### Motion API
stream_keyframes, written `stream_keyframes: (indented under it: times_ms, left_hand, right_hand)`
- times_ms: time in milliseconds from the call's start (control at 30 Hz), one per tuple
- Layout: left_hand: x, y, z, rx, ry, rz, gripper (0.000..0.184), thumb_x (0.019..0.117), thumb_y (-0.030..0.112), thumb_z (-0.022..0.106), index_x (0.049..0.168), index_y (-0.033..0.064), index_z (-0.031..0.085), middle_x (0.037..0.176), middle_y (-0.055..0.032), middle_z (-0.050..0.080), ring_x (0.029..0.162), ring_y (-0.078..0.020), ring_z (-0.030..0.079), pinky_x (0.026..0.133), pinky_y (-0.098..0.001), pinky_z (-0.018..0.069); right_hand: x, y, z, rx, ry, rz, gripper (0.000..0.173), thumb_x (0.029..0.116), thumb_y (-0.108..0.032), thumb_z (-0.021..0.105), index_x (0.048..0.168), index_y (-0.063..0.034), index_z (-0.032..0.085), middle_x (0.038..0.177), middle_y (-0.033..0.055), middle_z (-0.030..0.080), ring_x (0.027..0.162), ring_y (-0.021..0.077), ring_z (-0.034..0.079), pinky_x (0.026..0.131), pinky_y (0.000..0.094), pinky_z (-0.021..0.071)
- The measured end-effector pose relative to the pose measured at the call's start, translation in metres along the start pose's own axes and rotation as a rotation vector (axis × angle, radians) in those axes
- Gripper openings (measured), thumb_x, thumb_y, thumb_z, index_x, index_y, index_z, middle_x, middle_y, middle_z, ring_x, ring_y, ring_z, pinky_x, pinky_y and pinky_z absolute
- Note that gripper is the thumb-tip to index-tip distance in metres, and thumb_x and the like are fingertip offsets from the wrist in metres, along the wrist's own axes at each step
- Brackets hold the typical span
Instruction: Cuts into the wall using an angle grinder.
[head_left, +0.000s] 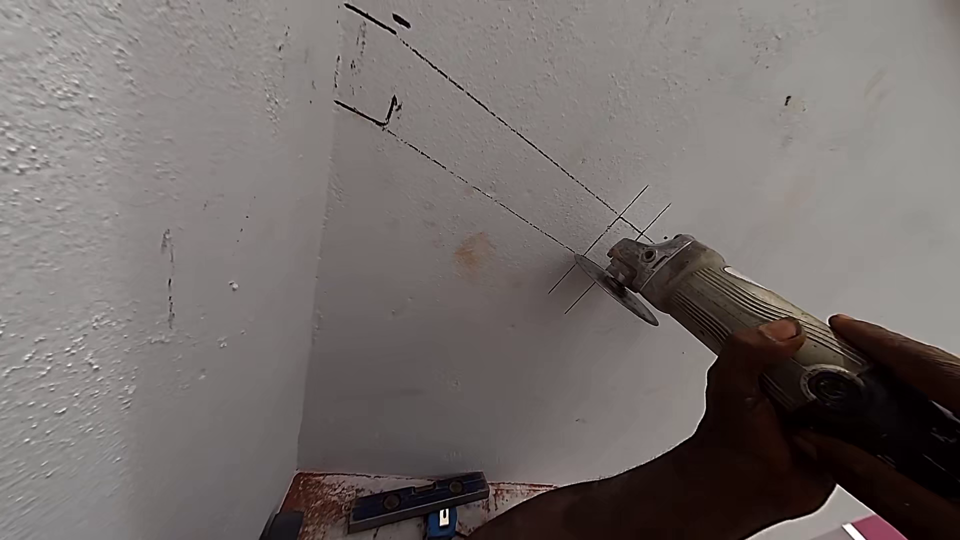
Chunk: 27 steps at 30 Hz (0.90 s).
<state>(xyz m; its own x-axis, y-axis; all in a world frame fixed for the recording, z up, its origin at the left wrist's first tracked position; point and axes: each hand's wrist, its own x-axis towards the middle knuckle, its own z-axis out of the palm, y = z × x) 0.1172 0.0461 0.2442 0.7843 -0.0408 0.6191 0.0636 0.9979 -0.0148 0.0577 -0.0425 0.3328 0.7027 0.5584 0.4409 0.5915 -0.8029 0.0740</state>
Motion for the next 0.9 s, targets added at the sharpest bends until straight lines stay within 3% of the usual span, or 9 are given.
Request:
stream_keyframes:
  times_ms: [200,300,433,600,833,900]
  left_hand:
    - [0.0006,0.0018,-0.0030,-0.012,-0.021,-0.001,0.034,0.0784,0.043,0.075,0.096,0.0178,0.061,0.083,0.0009,0.068,0.076,-0.0084,0.070,0.067,-0.0252,0.0579]
    - [-0.0010,0.0029,0.0004,-0.003,0.002,0.015,0.029,0.0825,0.041,0.069,0.097,0.0177,0.060,0.083,0.0011,0.067,0.077,-0.0079,0.070,0.067,-0.0248,0.0574]
    - [-0.0007,0.0015,-0.0010,0.005,-0.034,0.073,0.025,0.0841,0.039,0.070,0.095,0.0171,0.063,0.085,0.0002,0.069,0.081,-0.0081,0.070,0.073,-0.0248,0.0575]
    - [0.0002,0.0033,0.0017,0.017,0.002,0.063,0.025,0.0830,0.039,0.069,0.094,0.0177,0.061,0.081,0.0015,0.067,0.076,-0.0078,0.070,0.068,-0.0247,0.0576]
    - [0.0013,0.0029,-0.0016,0.003,-0.037,0.089,0.027,0.0830,0.039,0.073,0.096,0.0167,0.063,0.084,0.0003,0.068,0.080,-0.0078,0.070,0.072,-0.0245,0.0573]
    - [0.0016,0.0046,-0.0005,0.017,-0.020,0.070,0.029,0.0808,0.040,0.072,0.096,0.0177,0.061,0.082,0.0013,0.068,0.077,-0.0076,0.070,0.068,-0.0246,0.0577]
  right_hand:
    - [0.0014,0.0022,0.0035,-0.017,0.021,-0.022,0.077,0.0842,-0.023,0.079,0.148,0.0053,0.047,0.129,0.0326,0.060,0.112,0.0459,0.063,0.090,0.0598,0.0508]
    - [0.0021,0.0020,0.0044,-0.041,0.025,-0.026,0.077,0.0834,-0.023,0.078,0.148,0.0051,0.047,0.129,0.0321,0.061,0.112,0.0467,0.063,0.089,0.0612,0.0508]
    - [0.0035,0.0035,0.0057,-0.059,0.019,-0.026,0.078,0.0825,-0.024,0.079,0.149,0.0035,0.047,0.130,0.0309,0.060,0.110,0.0462,0.064,0.087,0.0630,0.0506]
    - [0.0050,0.0059,0.0072,-0.064,0.032,-0.044,0.078,0.0814,-0.024,0.080,0.148,0.0031,0.049,0.128,0.0310,0.061,0.107,0.0473,0.065,0.084,0.0638,0.0511]
    - [0.0058,0.0076,0.0092,-0.072,0.047,-0.058,0.078,0.0811,-0.024,0.079,0.147,0.0032,0.049,0.128,0.0313,0.061,0.108,0.0478,0.065,0.083,0.0651,0.0509]
    - [0.0060,0.0075,0.0096,-0.073,0.052,-0.054,0.077,0.0808,-0.025,0.079,0.147,0.0024,0.050,0.127,0.0305,0.062,0.106,0.0476,0.065,0.081,0.0650,0.0511]
